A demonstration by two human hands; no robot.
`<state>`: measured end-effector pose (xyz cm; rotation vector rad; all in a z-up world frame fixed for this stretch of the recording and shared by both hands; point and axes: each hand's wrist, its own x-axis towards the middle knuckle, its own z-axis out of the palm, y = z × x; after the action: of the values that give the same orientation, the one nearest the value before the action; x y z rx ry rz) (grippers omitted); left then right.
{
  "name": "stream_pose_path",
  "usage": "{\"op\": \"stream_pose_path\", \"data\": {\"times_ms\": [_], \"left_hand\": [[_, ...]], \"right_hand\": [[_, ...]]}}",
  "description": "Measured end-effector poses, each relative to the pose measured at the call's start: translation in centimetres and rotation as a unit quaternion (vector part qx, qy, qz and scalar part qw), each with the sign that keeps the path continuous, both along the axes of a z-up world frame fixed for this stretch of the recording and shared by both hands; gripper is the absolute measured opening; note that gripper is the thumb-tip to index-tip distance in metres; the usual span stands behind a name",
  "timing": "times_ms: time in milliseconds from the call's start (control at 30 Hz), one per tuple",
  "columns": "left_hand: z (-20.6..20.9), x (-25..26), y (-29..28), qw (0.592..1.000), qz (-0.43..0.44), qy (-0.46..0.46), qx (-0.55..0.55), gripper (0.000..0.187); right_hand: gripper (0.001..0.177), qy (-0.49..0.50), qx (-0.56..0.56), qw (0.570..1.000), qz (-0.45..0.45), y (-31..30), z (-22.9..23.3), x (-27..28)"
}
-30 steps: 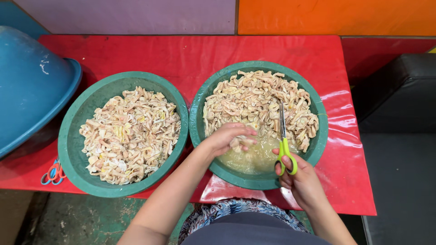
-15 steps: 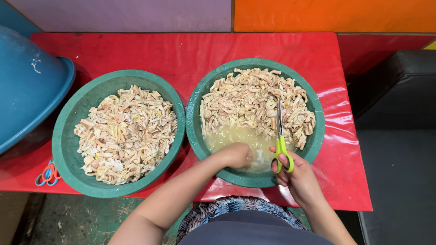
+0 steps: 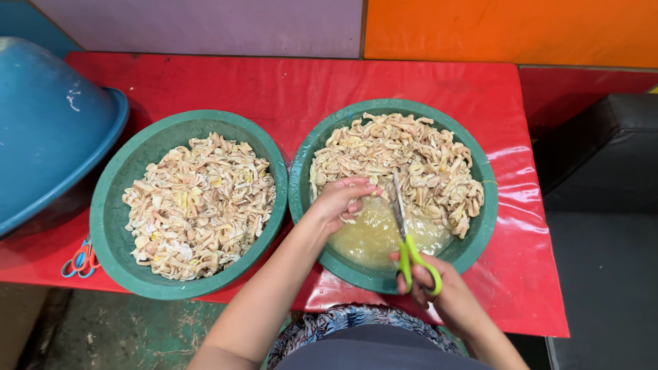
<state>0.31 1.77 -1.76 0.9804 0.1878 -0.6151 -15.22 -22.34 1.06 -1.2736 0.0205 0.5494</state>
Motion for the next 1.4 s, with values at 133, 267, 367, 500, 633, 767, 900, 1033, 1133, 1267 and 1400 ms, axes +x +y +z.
{"op": "stream_pose_path", "data": {"times_ms": [133,267,367,500,633,767,900,1033,1133,1267,1400], "left_hand": [[-0.3,0.3,0.0,0.997,0.027,0.024,-0.066,0.028],[-0.2,0.1,-0.3,0.997,0.049,0.022,-0.051,0.027],[-0.1,-0.4,-0.6,0.998,0.062,0.002,-0.03,0.026],[0.2,-1.0,-1.3,0.996,0.069,-0.007,-0.054,0.026],[0.8,-1.4,-1.9,0.997,0.044,0.003,-0.059,0.028],[1.5,-1.8,-1.5,0.997,0.012,-0.009,-0.076,0.025],[1.8,-1.1,-1.4,0.992,0.011,-0.009,-0.126,0.029],[1.7,-0.7,-2.4,0.994,0.07,-0.021,-0.087,0.026],[1.8,-1.0,-3.7,0.991,0.102,-0.017,-0.08,0.024],[2.5,-2.1,-4.5,0.99,0.088,-0.026,-0.111,0.023],[3.5,-2.3,-4.6,0.994,0.094,-0.009,-0.063,0.023]], "right_hand": [[0.063,0.032,0.009,0.999,0.026,0.4,0.3,-0.4],[0.065,0.026,0.009,0.999,0.026,0.7,0.6,-0.2],[0.066,0.005,0.002,1.0,0.028,0.9,0.7,0.0],[0.067,-0.013,0.017,1.0,0.015,1.5,0.5,0.3],[0.068,-0.007,0.021,1.0,0.007,2.2,0.8,1.2],[0.07,0.025,0.075,0.997,0.016,1.9,1.3,1.8],[0.076,0.031,0.1,0.994,0.036,1.6,1.4,1.7],[0.073,0.013,0.086,0.996,0.013,1.9,0.9,1.3],[0.072,0.006,0.093,0.996,0.007,2.2,0.8,1.4],[0.071,0.0,0.081,0.997,0.005,1.7,1.5,1.9],[0.068,0.017,0.071,0.997,0.008,0.9,2.0,2.1]]}}
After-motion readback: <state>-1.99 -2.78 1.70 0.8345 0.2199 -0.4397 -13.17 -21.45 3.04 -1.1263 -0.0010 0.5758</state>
